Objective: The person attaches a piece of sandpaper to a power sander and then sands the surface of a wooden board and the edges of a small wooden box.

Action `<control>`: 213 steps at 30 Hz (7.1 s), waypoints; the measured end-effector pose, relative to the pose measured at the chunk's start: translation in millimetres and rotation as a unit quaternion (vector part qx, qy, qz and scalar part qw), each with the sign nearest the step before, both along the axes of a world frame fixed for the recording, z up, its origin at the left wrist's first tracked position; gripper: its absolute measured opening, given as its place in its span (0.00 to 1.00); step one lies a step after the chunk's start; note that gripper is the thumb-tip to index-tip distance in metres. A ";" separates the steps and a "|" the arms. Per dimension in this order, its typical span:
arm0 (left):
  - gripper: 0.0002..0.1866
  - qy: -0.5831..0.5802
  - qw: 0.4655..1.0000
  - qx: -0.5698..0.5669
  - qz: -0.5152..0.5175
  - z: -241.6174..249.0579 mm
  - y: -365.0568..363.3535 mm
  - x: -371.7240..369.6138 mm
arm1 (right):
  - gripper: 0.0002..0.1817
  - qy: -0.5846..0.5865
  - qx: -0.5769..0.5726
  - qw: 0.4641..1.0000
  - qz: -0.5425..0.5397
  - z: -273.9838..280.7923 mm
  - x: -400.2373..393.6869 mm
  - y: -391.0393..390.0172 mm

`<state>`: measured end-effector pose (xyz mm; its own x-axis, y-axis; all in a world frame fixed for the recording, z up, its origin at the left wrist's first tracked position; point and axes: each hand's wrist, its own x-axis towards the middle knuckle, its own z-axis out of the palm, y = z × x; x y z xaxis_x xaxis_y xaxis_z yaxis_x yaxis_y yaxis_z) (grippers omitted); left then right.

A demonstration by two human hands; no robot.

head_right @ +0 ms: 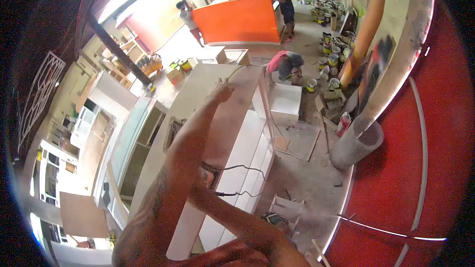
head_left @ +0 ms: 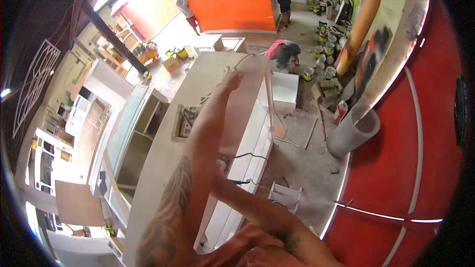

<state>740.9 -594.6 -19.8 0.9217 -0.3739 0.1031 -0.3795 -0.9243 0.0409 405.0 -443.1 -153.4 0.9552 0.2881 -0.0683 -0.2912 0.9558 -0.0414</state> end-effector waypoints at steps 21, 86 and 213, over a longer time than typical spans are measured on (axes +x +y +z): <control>0.16 -0.039 0.841 0.426 -0.331 51.8 459.7 89.7 | 0.20 -0.345 -0.907 0.242 -0.017 238.2 5.0 -147.1; 0.25 -0.043 0.744 -0.019 0.667 -9.9 650.8 -736.3 | 0.22 -0.845 -0.496 0.147 0.137 256.4 -173.5 109.6; 0.07 -0.215 0.830 -0.238 0.457 -9.0 398.9 -808.0 | 0.17 -0.845 -0.489 0.118 0.183 261.1 -206.1 83.9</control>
<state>-67.1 -195.7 -28.8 0.6384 0.6377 0.4310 0.3966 -0.7524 0.5258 198.9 -359.2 107.7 -0.2214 0.9743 -0.0408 0.9079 0.1906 -0.3734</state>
